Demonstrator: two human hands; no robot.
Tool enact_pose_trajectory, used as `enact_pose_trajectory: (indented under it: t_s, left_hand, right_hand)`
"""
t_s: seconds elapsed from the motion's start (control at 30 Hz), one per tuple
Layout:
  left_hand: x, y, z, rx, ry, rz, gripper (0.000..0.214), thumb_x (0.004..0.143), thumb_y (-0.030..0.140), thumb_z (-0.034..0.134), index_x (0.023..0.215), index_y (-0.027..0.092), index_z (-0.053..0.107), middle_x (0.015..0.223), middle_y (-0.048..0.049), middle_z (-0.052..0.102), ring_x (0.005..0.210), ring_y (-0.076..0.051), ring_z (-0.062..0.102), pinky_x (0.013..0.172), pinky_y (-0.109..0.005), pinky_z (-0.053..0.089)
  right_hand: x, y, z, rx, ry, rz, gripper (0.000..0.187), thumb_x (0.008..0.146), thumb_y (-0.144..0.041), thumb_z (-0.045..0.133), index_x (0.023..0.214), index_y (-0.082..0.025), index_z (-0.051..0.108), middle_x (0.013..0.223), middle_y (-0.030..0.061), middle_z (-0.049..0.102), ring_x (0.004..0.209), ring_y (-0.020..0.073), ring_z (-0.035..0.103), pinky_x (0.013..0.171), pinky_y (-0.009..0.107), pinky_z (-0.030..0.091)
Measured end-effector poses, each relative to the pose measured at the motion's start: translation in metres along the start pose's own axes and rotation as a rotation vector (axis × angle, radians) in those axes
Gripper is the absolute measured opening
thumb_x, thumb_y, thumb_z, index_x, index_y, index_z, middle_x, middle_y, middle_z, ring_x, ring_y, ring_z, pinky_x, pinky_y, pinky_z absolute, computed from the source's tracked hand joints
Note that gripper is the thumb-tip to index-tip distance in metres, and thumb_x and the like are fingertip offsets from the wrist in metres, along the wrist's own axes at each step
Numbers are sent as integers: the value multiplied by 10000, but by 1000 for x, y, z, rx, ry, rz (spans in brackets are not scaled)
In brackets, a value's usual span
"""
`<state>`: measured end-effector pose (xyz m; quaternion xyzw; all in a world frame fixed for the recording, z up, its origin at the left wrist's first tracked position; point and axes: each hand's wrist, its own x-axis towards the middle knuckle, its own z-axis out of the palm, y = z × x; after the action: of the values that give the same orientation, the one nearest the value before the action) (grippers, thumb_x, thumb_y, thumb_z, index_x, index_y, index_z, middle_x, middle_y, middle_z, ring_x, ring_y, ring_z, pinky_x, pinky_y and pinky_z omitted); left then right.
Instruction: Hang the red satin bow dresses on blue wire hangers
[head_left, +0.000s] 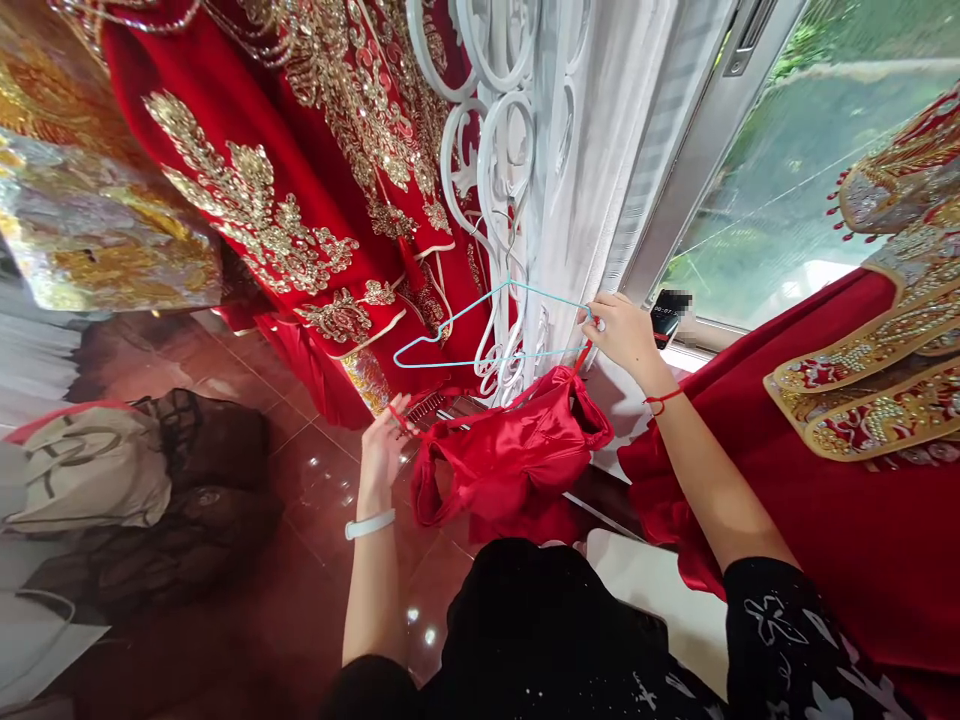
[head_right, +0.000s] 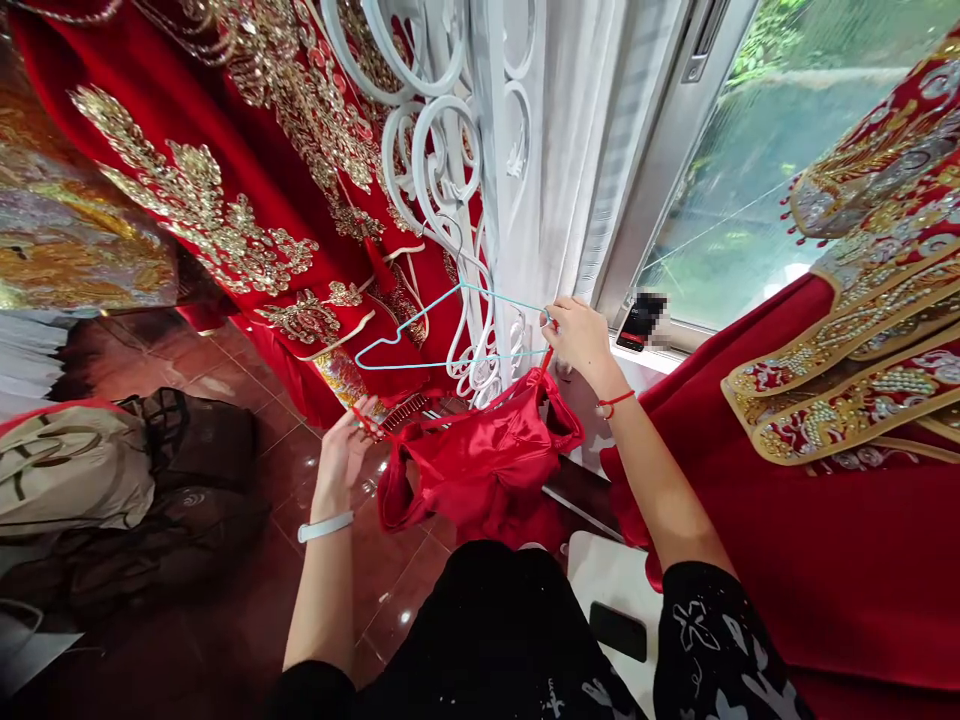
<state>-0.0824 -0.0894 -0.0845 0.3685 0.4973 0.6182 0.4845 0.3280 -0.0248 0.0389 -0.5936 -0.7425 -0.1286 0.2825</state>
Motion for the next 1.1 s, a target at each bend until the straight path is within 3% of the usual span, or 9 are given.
enact_pose_trajectory:
  t_s: [0.07, 0.17, 0.3, 0.43, 0.57, 0.73, 0.83, 1.0, 1.1]
  left_hand:
    - [10, 14, 9, 90, -6, 89, 545, 719, 449, 786, 1191, 180, 742, 1205, -128, 754, 622, -97, 606, 643, -288, 561]
    - [29, 39, 24, 191, -6, 235, 633, 702, 530, 818, 1206, 152, 752, 1165, -137, 771, 688, -148, 683, 709, -339, 603]
    - [52, 74, 43, 399, -150, 390, 480, 746, 495, 808, 1066, 137, 803, 1138, -142, 786, 1074, -283, 729, 1027, -460, 565]
    - [70, 98, 59, 612, -259, 489, 313, 811, 411, 754, 1000, 171, 821, 1103, -118, 797, 1149, -296, 703, 1132, -522, 495]
    - [81, 102, 66, 652, -384, 440, 294, 808, 397, 751, 986, 175, 821, 1074, -105, 805, 1094, -290, 723, 1099, -520, 518]
    - [92, 98, 49, 629, -308, 360, 387, 752, 478, 788, 951, 148, 823, 1030, -136, 810, 1025, -311, 736, 999, -468, 567]
    - [92, 98, 46, 632, -363, 320, 421, 714, 514, 809, 928, 152, 818, 994, -128, 811, 984, -316, 739, 951, -459, 583]
    - [88, 104, 76, 697, -563, 372, 288, 821, 427, 703, 918, 167, 781, 989, -105, 801, 1003, -287, 726, 966, -458, 568]
    - [88, 105, 92, 825, -616, 448, 215, 869, 330, 606, 910, 167, 738, 994, -106, 784, 983, -262, 706, 993, -436, 531]
  right_hand:
    - [1, 1, -5, -27, -26, -3, 246, 870, -146, 503, 818, -208, 736, 889, 101, 697, 880, 254, 542, 631, 359, 327]
    - [2, 1, -13, -55, -37, 14, 251, 877, -152, 504, 817, -205, 742, 876, 102, 698, 880, 256, 538, 620, 359, 302]
    - [4, 4, -21, -73, -21, 5, 243, 863, -149, 515, 795, -208, 741, 834, 95, 696, 848, 249, 522, 607, 357, 279]
    - [8, 7, -21, -62, -22, -6, 239, 851, -153, 522, 771, -210, 740, 819, 88, 700, 828, 243, 516, 587, 353, 256]
    - [12, 12, -20, -52, -36, -15, 238, 818, -144, 528, 770, -215, 750, 805, 80, 707, 815, 240, 516, 573, 351, 244]
    - [17, 18, -21, -29, -65, -34, 253, 792, -116, 528, 781, -217, 760, 862, 69, 739, 826, 235, 535, 582, 350, 262]
    - [18, 16, -17, -13, -90, -24, 251, 798, -117, 529, 784, -218, 759, 860, 69, 740, 835, 240, 537, 588, 349, 274]
    - [19, 12, -8, 20, -118, 4, 264, 812, -125, 519, 811, -225, 763, 855, 77, 725, 858, 253, 539, 643, 348, 340]
    - [14, 12, -2, 78, -84, 3, 304, 861, -159, 502, 980, -227, 773, 916, 85, 713, 934, 273, 553, 760, 364, 419]
